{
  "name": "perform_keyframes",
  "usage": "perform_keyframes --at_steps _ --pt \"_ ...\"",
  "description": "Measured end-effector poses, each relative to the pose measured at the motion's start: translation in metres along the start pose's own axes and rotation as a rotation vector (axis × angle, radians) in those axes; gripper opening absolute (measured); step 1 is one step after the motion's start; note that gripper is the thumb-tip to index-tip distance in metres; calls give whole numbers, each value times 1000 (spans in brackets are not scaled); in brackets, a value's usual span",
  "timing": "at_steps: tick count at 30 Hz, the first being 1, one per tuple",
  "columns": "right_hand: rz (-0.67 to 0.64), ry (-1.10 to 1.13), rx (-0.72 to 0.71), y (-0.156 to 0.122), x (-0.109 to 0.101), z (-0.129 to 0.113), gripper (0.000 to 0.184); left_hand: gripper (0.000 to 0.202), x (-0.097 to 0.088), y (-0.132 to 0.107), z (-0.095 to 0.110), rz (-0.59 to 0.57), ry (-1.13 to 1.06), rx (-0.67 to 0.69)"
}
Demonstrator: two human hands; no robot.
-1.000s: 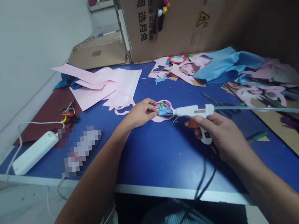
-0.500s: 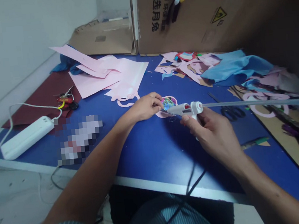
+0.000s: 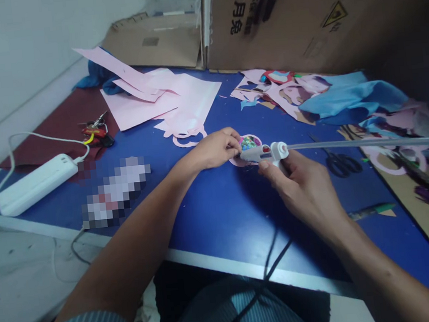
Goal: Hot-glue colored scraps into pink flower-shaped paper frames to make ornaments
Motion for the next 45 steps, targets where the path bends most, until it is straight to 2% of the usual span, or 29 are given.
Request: perform_keyframes --at_steps 23,45 --pt "-15 -16 4 -2 2 2 46 19 -1 -1 0 -3 7 -14" --pt "4 -20 18 -9 -5 8 46 21 -2 -4 -1 5 -16 -21"
Point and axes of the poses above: each hand's wrist, its own y-axis towards the middle knuckle, its own x-axis out of the palm, z = x × y, the point moved 9 cm from there along y, towards the middle knuckle, and after that the axes turned 10 degrees about -z, right-handed, at the moved point
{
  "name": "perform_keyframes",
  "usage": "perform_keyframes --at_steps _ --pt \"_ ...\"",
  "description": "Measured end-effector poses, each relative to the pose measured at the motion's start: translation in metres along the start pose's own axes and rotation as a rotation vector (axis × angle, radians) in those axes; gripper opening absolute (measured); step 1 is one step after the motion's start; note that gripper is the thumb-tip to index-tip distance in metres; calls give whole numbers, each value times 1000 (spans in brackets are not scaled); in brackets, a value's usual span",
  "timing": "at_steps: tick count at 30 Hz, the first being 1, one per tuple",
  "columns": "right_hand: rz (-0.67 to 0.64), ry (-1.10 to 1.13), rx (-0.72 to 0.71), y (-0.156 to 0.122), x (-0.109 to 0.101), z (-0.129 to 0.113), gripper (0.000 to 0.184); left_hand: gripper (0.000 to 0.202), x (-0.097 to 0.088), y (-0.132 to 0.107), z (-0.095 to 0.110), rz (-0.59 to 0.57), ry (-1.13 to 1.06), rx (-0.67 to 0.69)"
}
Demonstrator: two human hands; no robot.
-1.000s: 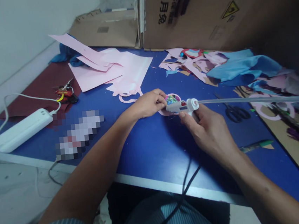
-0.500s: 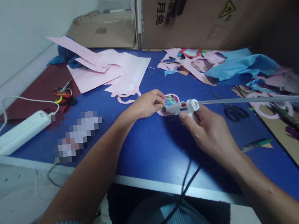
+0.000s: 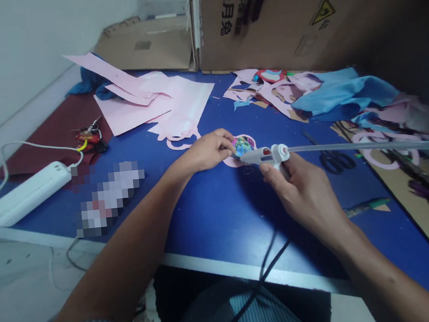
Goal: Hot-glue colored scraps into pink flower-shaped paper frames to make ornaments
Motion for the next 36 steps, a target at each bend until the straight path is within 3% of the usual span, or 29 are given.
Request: perform_keyframes --at_steps 17,24,28,36 --pt "20 8 42 -5 -4 9 43 20 -2 -2 3 -16 25 -35" --pt "114 114 138 -19 -27 18 48 23 -3 -3 6 -27 47 -23" --pt "177 182 208 -26 -40 28 46 34 -3 -5 6 -47 65 -45" --pt "204 284 163 -24 -41 41 41 43 -4 -4 5 -52 95 -25"
Point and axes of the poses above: each hand's wrist, its own y-axis towards the middle knuckle, its own x-axis out of the palm, z = x × y, the point moved 9 cm from there along y, towards the middle knuckle, and after that the axes turned 10 degrees about -z, right-handed, at the moved point
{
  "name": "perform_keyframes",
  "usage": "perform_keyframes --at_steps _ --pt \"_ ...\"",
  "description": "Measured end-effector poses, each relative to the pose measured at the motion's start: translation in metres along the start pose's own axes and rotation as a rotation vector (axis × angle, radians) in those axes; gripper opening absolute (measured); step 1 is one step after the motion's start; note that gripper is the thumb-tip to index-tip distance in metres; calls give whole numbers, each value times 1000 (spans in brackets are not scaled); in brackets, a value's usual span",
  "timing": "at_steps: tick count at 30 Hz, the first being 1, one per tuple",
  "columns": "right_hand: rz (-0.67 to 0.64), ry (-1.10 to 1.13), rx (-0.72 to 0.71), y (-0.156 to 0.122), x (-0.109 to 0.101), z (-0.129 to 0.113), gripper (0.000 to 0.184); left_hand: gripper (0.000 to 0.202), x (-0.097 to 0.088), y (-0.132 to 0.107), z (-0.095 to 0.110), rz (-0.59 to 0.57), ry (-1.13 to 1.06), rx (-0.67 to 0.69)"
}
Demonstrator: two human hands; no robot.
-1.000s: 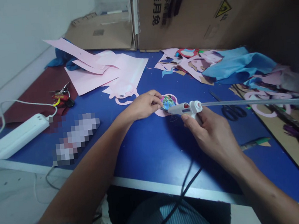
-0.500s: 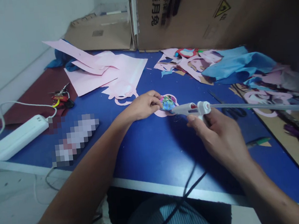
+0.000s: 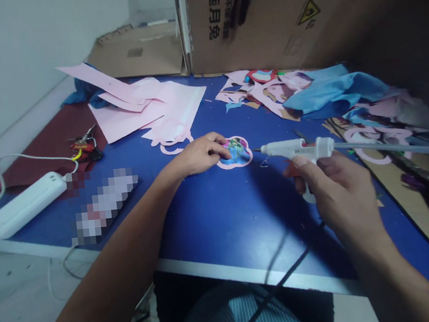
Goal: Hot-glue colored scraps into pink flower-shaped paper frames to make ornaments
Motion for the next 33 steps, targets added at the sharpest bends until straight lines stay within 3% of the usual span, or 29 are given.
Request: perform_keyframes --at_steps 5,10,13,16,19,26,33 --pt "3 34 -7 1 0 1 40 44 -4 -1 3 37 37 41" --pt "35 49 -18 2 -4 -1 39 43 -19 -16 22 230 224 76" --pt "66 45 -12 2 -8 1 39 56 -3 -21 42 119 399 103" --pt "69 50 3 3 -9 3 41 73 18 -24 52 -61 524 69" --pt "65 59 9 4 -10 2 41 77 29 -28 57 -155 588 65" --pt "38 97 20 4 -9 1 42 73 40 -38 42 -246 571 47" --pt "32 109 30 5 -9 4 42 79 37 -45 32 -255 558 2"
Point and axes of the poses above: each hand's wrist, its own y-axis towards the middle knuckle, its own x-axis out of the palm, z = x × y, the point moved 9 cm from there along y, towards the middle knuckle, and after that the axes turned 10 degrees about -z, right-handed, at the moved point
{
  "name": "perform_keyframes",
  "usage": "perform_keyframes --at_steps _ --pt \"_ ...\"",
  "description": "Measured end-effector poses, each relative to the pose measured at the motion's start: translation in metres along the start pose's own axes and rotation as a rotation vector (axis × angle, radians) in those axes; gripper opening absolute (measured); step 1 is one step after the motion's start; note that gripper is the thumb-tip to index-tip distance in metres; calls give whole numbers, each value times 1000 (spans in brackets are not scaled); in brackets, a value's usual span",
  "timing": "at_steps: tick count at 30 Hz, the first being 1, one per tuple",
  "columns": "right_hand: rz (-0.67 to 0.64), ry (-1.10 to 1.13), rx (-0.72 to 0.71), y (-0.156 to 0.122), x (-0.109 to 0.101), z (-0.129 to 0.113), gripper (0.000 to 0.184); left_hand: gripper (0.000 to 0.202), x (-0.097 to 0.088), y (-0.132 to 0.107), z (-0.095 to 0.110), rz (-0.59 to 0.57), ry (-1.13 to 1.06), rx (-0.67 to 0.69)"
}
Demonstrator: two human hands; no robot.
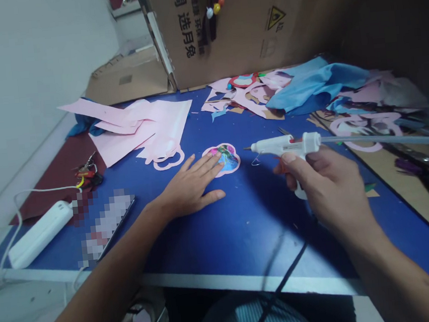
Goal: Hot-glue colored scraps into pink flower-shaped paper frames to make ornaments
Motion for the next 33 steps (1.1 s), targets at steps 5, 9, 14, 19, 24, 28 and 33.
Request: perform_keyframes --at_steps 5,9,14,19,24,28,33 --pt "7 -10 25 0 -1 1 44 80 2 -1 -1 14 28 -10" --pt "12 -15 7 1 -1 -2 43 81 7 -3 -1 5 32 -25" --pt "8 -7 4 1 0 -5 42 74 1 -6 -1 57 -24 -58" --pt "8 6 0 1 0 -4 43 54 -37 5 -40 352 -261 -302" --pt "18 1 -9 2 -2 -4 47 27 -53 55 -73 270 -342 -408" --pt "43 23 -9 2 -6 -3 46 16 -63 86 -78 193 -355 -437" --pt "54 56 -32 3 -8 -2 48 24 -65 107 -69 70 -429 -456"
Point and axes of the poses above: each hand's wrist, its own y-axis towards the middle knuckle, its own x-axis out of the palm, z = x × y, the point moved 9 cm from there along y, towards the middle knuckle, and after that the axes turned 10 degrees about -z, right-handed, at the moved point
